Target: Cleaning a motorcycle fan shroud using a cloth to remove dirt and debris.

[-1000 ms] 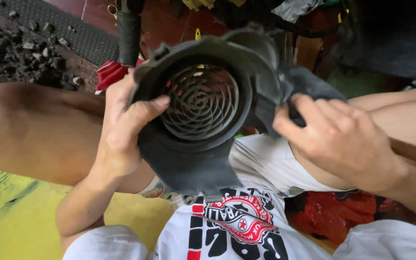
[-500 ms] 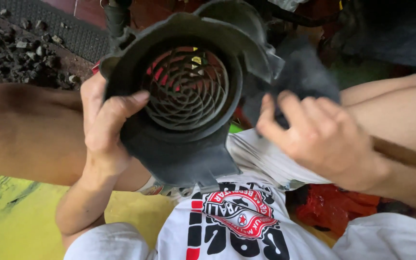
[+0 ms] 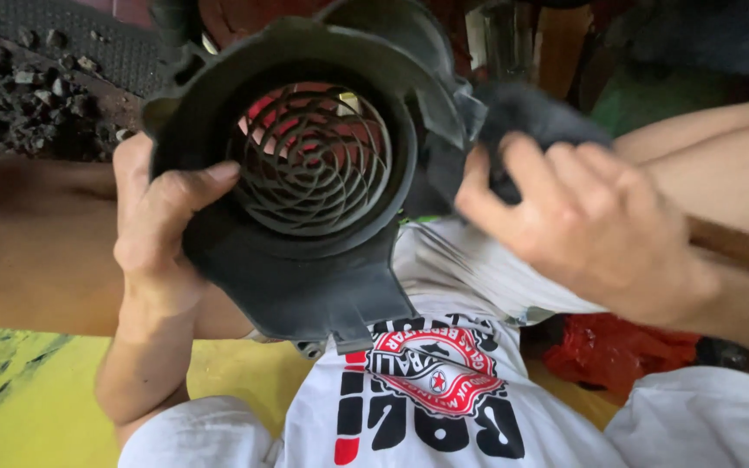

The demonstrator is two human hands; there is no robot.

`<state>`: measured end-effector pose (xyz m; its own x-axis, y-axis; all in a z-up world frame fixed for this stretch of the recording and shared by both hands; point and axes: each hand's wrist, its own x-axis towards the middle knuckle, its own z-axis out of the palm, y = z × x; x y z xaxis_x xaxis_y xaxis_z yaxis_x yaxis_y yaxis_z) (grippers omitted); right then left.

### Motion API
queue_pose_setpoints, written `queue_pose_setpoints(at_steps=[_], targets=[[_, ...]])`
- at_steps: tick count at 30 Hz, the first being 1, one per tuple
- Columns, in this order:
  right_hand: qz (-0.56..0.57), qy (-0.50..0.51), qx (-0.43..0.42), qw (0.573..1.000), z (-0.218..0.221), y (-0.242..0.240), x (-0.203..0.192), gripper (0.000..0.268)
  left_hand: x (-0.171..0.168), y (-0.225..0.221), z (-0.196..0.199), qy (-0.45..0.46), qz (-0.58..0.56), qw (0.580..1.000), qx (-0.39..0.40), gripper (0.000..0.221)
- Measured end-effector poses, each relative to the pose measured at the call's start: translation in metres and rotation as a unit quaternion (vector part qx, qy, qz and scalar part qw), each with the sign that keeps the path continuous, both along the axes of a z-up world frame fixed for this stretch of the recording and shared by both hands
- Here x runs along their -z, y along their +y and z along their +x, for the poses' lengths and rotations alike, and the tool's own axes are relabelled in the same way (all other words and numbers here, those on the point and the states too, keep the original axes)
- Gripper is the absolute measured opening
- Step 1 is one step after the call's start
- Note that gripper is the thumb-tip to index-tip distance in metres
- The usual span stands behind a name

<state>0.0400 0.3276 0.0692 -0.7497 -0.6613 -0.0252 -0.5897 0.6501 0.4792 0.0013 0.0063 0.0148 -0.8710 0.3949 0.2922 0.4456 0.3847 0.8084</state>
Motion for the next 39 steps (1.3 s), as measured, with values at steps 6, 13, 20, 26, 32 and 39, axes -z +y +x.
queue_pose_setpoints(at_steps=[6,13,20,26,32,39], targets=[[-0.019,-0.009,-0.024,0.999,0.009,-0.009,0.004,0.029,0.003,-0.001,-0.001,-0.012,0.011,1.000,-0.007,0.016],[-0.061,-0.048,-0.039,0.996,0.004,-0.002,-0.004,0.030,-0.014,0.003,0.004,-0.048,0.024,0.997,-0.051,0.007],[-0.086,-0.109,-0.033,0.990,0.006,0.005,-0.010,0.036,-0.025,0.009,0.007,-0.111,0.055,0.990,-0.074,0.002],[-0.151,-0.130,-0.033,0.979,0.007,0.000,-0.011,0.023,-0.025,0.006,0.010,-0.126,0.056,0.987,-0.087,0.004],[-0.109,-0.104,-0.032,0.988,0.009,0.000,-0.007,0.028,-0.029,0.010,0.013,-0.122,0.057,0.987,-0.084,0.004],[-0.072,-0.065,0.044,0.994,0.008,0.005,-0.002,0.028,-0.020,0.007,0.012,-0.096,0.035,0.993,-0.051,0.015]])
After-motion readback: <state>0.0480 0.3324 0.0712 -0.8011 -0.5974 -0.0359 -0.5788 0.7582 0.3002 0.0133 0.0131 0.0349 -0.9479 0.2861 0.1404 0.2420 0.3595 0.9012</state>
